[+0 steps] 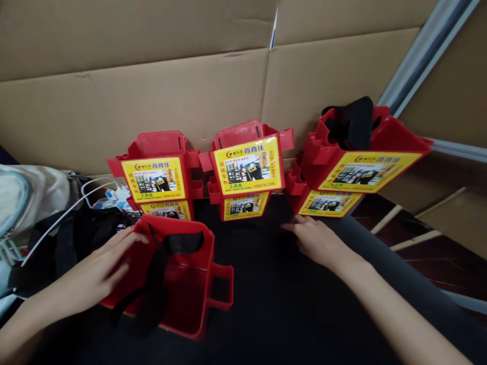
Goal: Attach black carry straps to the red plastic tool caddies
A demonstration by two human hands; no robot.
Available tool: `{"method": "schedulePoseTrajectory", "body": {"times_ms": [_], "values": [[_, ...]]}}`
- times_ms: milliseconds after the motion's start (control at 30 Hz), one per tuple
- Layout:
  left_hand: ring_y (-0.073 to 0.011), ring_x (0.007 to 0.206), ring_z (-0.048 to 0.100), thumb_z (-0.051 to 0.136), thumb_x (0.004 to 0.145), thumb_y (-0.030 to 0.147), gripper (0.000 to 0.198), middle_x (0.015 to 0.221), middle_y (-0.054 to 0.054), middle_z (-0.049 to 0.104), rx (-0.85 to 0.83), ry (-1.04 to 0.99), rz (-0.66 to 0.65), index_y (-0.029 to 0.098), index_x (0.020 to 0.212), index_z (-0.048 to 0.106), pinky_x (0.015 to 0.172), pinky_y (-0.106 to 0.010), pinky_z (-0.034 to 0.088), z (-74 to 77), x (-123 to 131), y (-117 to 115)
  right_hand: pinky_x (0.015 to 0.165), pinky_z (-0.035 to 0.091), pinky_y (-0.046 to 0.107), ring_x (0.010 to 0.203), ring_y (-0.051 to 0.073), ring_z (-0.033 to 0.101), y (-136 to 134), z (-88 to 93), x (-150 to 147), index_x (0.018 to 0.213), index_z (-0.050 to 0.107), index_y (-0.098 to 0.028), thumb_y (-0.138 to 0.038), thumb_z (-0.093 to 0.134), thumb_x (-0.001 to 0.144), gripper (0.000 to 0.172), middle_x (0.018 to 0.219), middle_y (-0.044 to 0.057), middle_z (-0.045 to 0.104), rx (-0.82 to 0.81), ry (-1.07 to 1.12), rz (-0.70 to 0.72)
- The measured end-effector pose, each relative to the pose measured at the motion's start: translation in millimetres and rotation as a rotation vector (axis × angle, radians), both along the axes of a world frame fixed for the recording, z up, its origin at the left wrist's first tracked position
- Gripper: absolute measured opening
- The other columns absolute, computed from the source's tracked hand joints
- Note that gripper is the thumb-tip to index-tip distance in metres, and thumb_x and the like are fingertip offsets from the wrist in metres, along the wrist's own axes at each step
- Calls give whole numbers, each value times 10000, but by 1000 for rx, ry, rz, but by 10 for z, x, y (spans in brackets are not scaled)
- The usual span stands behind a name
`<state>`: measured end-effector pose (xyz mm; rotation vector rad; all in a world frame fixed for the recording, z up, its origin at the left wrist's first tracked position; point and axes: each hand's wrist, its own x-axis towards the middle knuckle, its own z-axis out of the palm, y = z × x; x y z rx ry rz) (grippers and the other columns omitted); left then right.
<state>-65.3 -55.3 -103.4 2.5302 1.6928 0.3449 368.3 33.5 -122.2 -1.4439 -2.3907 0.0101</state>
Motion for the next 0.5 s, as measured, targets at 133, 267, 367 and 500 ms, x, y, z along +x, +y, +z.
{"method": "schedulePoseTrajectory", "body": {"times_ms": [133,267,367,500], "values": [[-249,1312,311,380,813,132,472,1409,-104,350,22,-42,4,191,1280,414,1046,-421,346,42,186,31,1028,347,395,1259,205,381,-174,307,-690,1364,330,-189,-226,524,809,589,1382,100,389,-72,36,405],[-250,1310,315,391,790,105,465,1401,-92,366,-20,-74,-22,204,1240,457,1047,-432,340,100,263,33,894,454,298,1015,149,570,-39,370,-1104,1044,602,-156,-219,417,880,255,1088,79,618,-117,177,609],[-250,1334,259,388,804,109,475,1432,-103,318,-27,-70,2,193,1269,435,1064,-447,301,86,195,-25,824,481,277,924,150,612,149,162,-889,934,648,-167,-150,377,865,280,977,61,657,-116,87,448],[-261,1328,261,393,826,130,517,1443,-92,301,0,-88,41,203,1337,366,1058,-453,310,18,77,-105,638,522,318,640,193,641,222,-93,-354,756,695,-175,-85,402,772,306,687,68,665,-38,-131,-27]]}}
